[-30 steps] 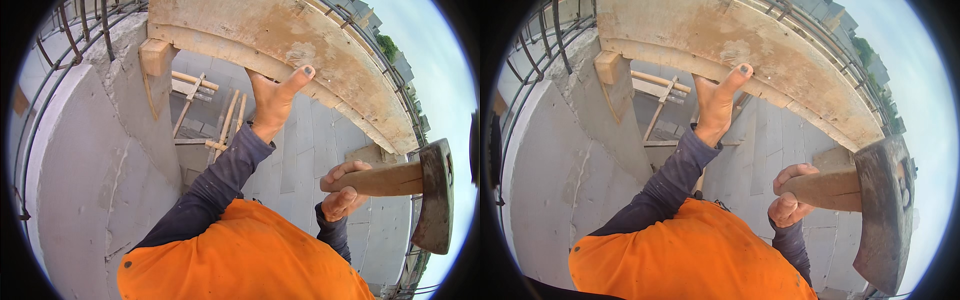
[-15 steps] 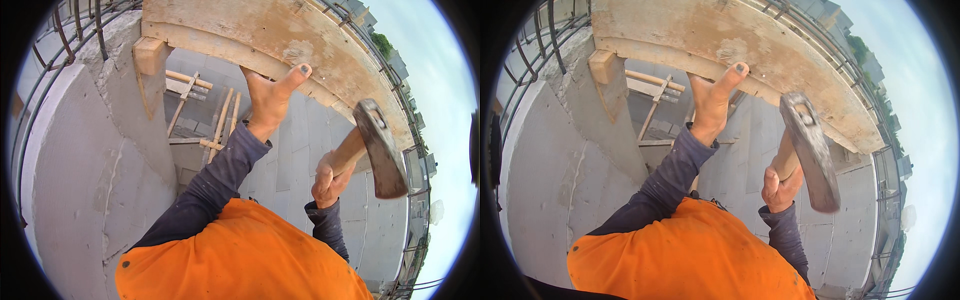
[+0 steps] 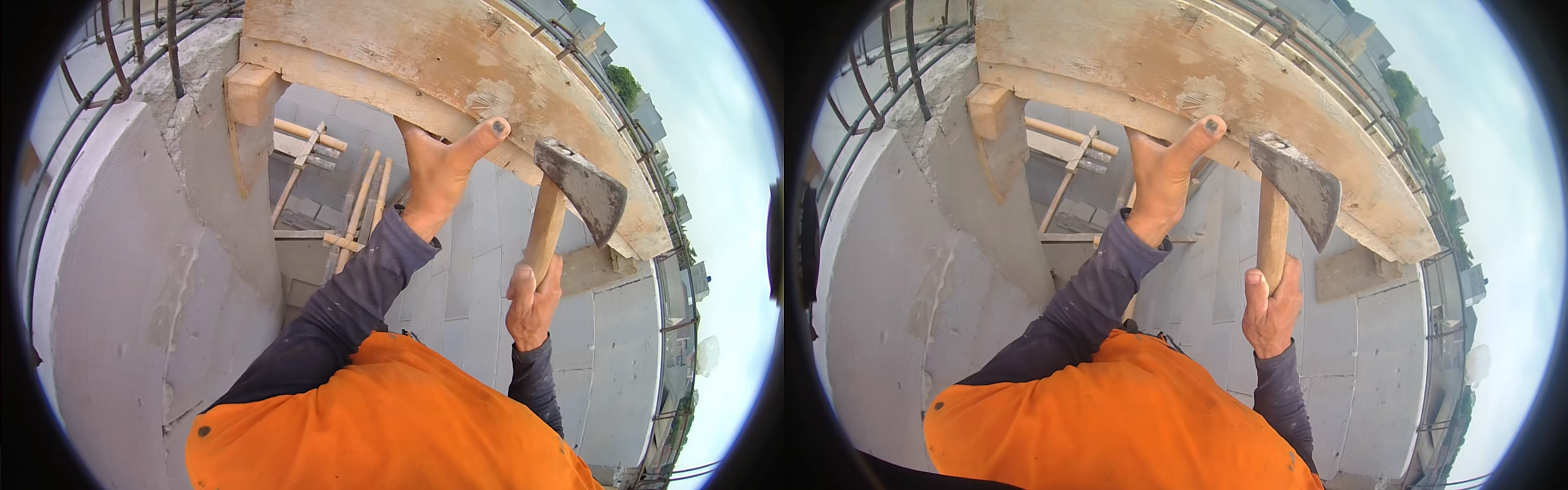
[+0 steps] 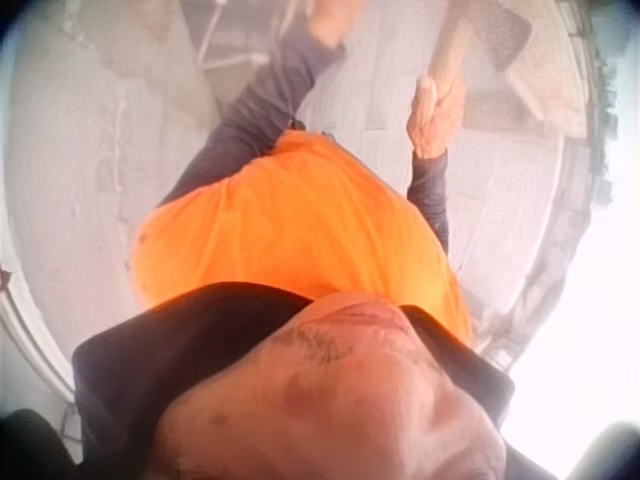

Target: The person fits a curved wooden board into a concrete wall structure, using a hatchet to trim and hammer it into place and securing it with small nails.

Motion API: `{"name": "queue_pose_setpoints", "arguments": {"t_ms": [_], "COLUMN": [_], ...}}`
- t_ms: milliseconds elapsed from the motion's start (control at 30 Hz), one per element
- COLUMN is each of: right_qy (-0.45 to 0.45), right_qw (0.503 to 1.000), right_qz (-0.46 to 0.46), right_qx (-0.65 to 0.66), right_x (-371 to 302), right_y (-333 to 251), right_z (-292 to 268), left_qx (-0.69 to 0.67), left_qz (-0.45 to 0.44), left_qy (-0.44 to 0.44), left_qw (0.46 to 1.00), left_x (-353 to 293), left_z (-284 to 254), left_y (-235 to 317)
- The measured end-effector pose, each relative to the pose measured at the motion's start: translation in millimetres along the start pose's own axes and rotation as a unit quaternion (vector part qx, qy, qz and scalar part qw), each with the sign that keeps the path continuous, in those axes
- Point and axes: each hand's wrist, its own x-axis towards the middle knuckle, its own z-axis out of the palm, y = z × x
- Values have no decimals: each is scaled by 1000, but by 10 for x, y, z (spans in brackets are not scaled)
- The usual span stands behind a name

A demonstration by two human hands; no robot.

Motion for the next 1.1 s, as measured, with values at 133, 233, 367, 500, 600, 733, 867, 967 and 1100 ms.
{"name": "queue_pose_setpoints", "arguments": {"t_ms": [133,233,367,500,600,733,867,967,1100], "right_qy": [51,5,31,60,99,86,97,92,66], "right_qw": [978,998,996,977,976,965,958,955,954], "right_qz": [-172,-67,-62,-61,-33,-21,-32,-46,-48], "right_qx": [112,6,63,197,191,246,268,278,289], "right_x": [-53,53,59,-85,-159,71,120,100,66], "right_y": [54,50,181,37,139,-108,-260,-268,-254], "right_z": [38,76,141,4,-54,117,90,45,26], "left_qx": [-4,-7,40,276,460,504,575,630,664], "left_qz": [7,-35,-16,-62,-185,460,523,482,474], "left_qy": [-6,-3,-10,-95,-207,-100,-131,-192,-193], "left_qw": [1000,999,999,954,843,724,615,578,544], "left_x": [-26,-34,-22,-151,-223,178,724,836,840], "left_z": [23,24,-37,-444,-277,220,491,487,486], "left_y": [21,47,78,279,906,1107,1074,1078,1064]}}
